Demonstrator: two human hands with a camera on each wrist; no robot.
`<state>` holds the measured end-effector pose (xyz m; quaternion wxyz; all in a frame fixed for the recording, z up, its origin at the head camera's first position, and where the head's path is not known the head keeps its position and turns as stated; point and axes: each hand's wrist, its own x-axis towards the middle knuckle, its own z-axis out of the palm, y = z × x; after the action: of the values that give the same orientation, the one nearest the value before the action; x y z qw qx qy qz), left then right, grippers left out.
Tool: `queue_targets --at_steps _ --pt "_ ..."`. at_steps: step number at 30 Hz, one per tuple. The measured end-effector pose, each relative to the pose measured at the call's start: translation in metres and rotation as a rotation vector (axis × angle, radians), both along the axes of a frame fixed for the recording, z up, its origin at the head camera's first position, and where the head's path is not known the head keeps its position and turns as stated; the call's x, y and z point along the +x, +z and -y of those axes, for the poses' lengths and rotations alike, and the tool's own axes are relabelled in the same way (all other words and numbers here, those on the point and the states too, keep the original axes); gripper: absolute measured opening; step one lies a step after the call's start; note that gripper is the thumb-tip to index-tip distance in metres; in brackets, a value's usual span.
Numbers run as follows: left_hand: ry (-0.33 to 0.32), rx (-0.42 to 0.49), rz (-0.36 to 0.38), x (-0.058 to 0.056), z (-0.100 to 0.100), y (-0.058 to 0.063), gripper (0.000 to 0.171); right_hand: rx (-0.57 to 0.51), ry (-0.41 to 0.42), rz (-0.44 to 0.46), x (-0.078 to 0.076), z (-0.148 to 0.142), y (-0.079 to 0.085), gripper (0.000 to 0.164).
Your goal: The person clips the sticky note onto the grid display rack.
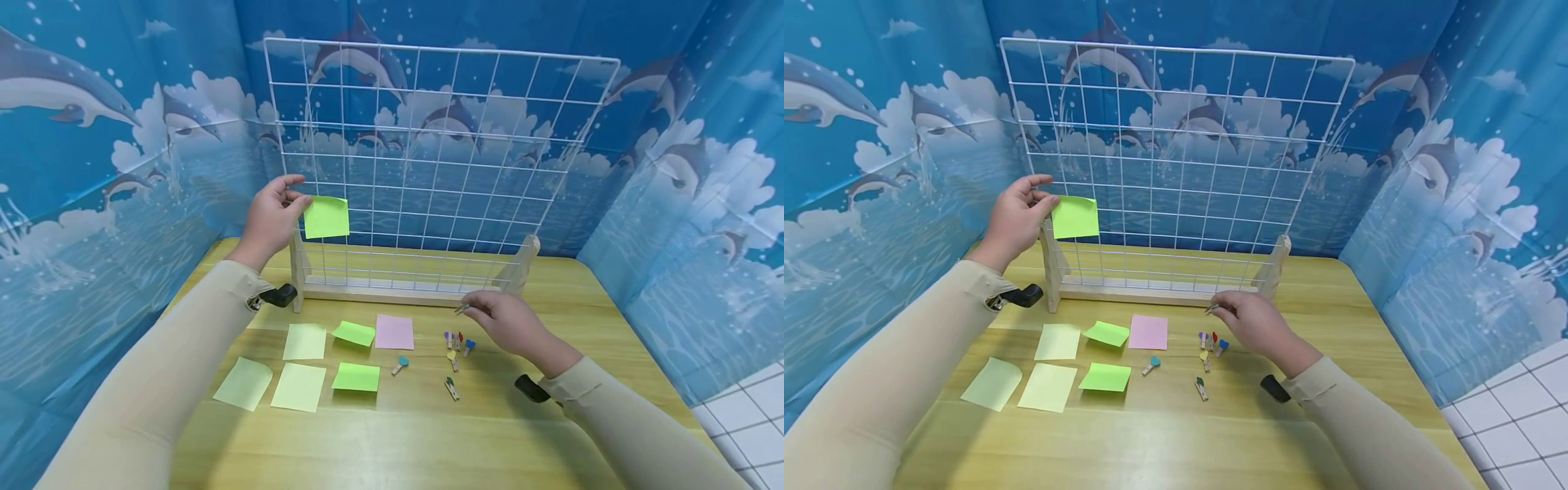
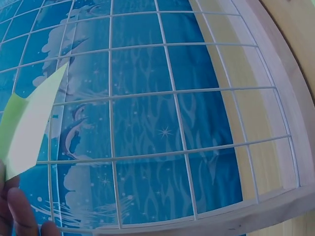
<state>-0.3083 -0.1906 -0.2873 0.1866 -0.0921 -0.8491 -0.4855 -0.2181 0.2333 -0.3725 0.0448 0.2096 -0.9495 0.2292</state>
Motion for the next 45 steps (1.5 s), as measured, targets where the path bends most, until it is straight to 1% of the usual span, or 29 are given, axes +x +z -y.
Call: queue_targets --at_steps 8,15,22,26,30,37,41,45 --pt "0.006 -0.029 0.013 -0.007 -0.004 0.004 0.044 0.007 0.014 -0.017 0.000 0.008 0.004 0.015" --pt "0.016 -0.043 0.014 -0.008 -0.007 0.009 0.041 0.022 0.034 -0.037 -0.001 0.014 0.007 0.014" --pt "0.034 -0.024 0.021 -0.011 -0.013 0.010 0.042 0.031 0.061 -0.065 -0.001 0.023 0.012 0.014" --pt "0.044 -0.014 0.034 -0.013 -0.016 0.009 0.042 0.021 0.075 -0.060 -0.001 0.028 0.015 0.015" --pt "0.053 0.007 0.047 -0.014 -0.017 0.009 0.041 0.004 0.104 -0.080 -0.003 0.032 0.018 0.015" --pt "0.070 0.034 0.087 -0.013 -0.018 0.014 0.039 -0.060 0.135 -0.121 -0.008 0.047 0.031 0.017" --pt "0.081 0.037 0.101 -0.013 -0.019 0.015 0.037 -0.109 0.123 -0.134 -0.012 0.060 0.043 0.019" --pt "0.099 0.019 0.094 -0.013 -0.020 0.015 0.036 -0.150 0.116 -0.180 -0.020 0.078 0.055 0.020"
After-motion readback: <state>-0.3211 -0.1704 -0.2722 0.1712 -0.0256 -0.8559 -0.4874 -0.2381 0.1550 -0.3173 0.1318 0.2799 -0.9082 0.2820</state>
